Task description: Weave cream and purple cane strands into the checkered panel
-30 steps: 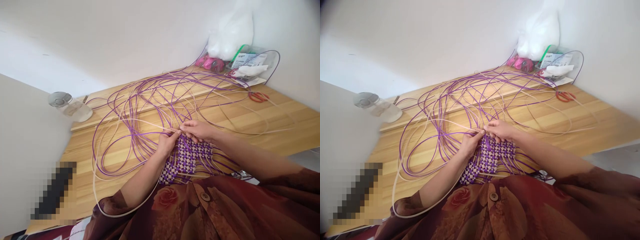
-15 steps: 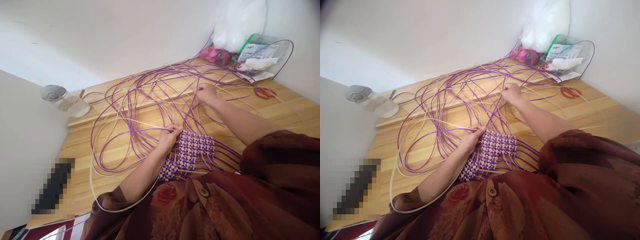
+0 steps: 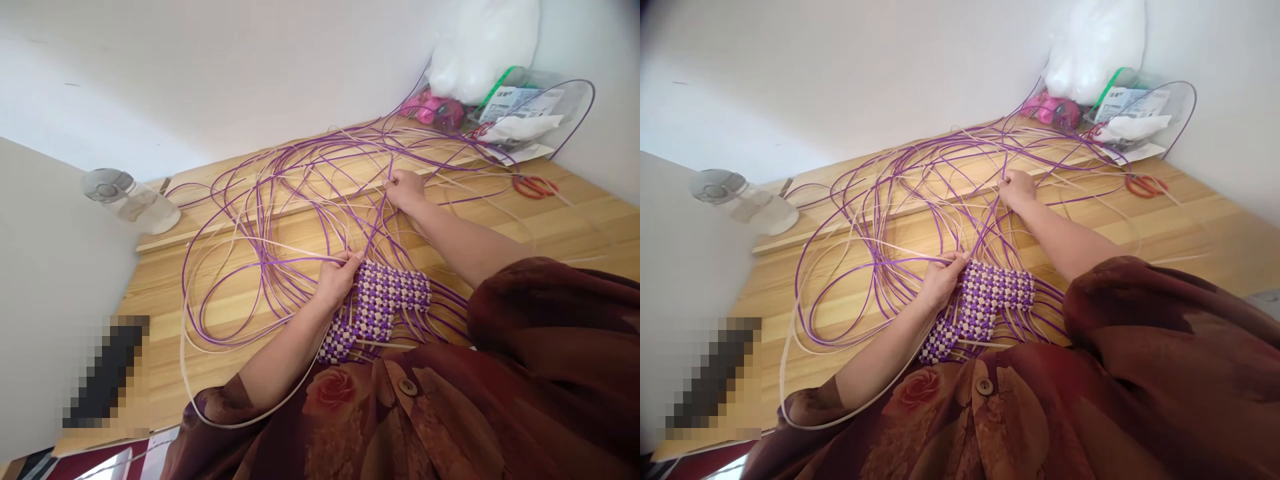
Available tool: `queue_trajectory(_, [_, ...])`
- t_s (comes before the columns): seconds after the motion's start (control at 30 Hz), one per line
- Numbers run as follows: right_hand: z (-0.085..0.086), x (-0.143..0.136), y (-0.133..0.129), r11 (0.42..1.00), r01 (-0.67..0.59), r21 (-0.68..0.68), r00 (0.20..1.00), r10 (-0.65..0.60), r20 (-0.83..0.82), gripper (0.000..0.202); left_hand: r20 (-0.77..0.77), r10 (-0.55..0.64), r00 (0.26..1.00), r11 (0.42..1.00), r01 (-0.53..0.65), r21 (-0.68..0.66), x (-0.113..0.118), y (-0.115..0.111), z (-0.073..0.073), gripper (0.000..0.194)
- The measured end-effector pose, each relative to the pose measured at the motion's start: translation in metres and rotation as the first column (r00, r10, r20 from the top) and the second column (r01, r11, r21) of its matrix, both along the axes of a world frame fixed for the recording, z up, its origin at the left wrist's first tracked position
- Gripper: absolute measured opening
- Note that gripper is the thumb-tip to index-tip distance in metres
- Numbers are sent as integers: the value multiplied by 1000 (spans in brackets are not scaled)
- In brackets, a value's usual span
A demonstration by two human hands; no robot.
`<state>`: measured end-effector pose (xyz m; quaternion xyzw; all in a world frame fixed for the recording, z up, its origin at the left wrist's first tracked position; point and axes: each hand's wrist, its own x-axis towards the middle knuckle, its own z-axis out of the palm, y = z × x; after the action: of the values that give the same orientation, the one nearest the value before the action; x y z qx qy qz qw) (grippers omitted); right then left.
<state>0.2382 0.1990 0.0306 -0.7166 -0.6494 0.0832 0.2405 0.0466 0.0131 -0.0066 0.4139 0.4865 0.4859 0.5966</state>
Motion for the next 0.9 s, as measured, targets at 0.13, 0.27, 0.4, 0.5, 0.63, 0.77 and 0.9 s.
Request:
queue_trajectory(0.13, [16, -3, -50, 995, -98, 3, 994, 98, 54, 40, 17, -16, 1000, 1000, 17, -23, -2, 3, -6, 45])
queue_trajectory(0.27, [13, -14, -160, 824, -550, 132, 835, 541, 102, 55, -53, -19, 998, 1000, 20, 21, -2, 8, -11, 48])
queue_trajectory(0.4, [-22, -22, -227, 721, -690, -62, 698, 686, 207, 76, -114, -5, 993, 999, 9, 35, -5, 10, -7, 44])
queue_trajectory(0.5, [-43, -23, -227, 754, -650, -100, 712, 649, 267, 78, -143, 157, 977, 986, -164, -38, -20, 19, 3, 35])
queue_trajectory(0.63, [-48, -24, -214, 770, -626, -122, 716, 629, 302, 77, -9, 505, 863, 863, -505, -4, -70, 41, 27, 36])
queue_trajectory(0.77, [-46, -25, -212, 772, -623, -122, 715, 626, 311, 77, 93, 674, 732, 737, -675, -27, -146, 42, 51, 35])
queue_trajectory(0.9, [-45, -26, -211, 773, -627, -99, 722, 624, 298, 78, -142, 699, 700, 711, -701, 45, -224, 0, 67, 37])
